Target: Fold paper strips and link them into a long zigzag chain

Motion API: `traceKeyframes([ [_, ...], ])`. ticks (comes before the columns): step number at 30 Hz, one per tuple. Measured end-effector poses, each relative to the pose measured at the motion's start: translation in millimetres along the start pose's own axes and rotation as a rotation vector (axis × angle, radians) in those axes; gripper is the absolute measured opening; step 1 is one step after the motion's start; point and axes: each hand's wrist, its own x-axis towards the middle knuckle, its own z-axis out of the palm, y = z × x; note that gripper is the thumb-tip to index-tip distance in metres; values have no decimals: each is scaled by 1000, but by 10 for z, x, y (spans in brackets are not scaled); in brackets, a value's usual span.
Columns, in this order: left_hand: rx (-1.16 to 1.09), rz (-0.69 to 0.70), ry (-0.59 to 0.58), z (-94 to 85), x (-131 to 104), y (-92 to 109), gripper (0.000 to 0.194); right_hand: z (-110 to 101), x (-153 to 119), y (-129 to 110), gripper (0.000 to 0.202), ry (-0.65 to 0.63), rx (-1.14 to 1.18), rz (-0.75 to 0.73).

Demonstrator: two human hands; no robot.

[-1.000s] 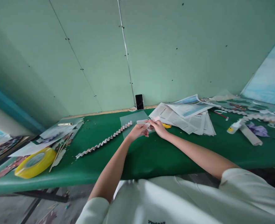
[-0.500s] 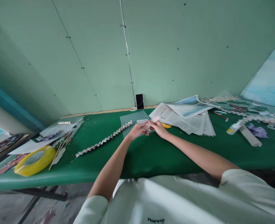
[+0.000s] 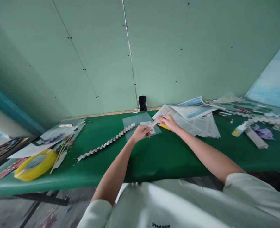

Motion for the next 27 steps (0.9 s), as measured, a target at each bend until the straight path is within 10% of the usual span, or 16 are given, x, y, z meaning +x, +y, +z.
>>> traceKeyframes([
  [5,26,-36,7,-146,-28,24,64,-340,57,9,48,313,83,-108],
  [14,28,-26,-88,-128,-78,141,65,-101,-88,-56,44,-128,-5,-2],
  [27,-203,-26,69,-149,-23,71,54,-25,-137,-179,45,-71,-56,-22],
])
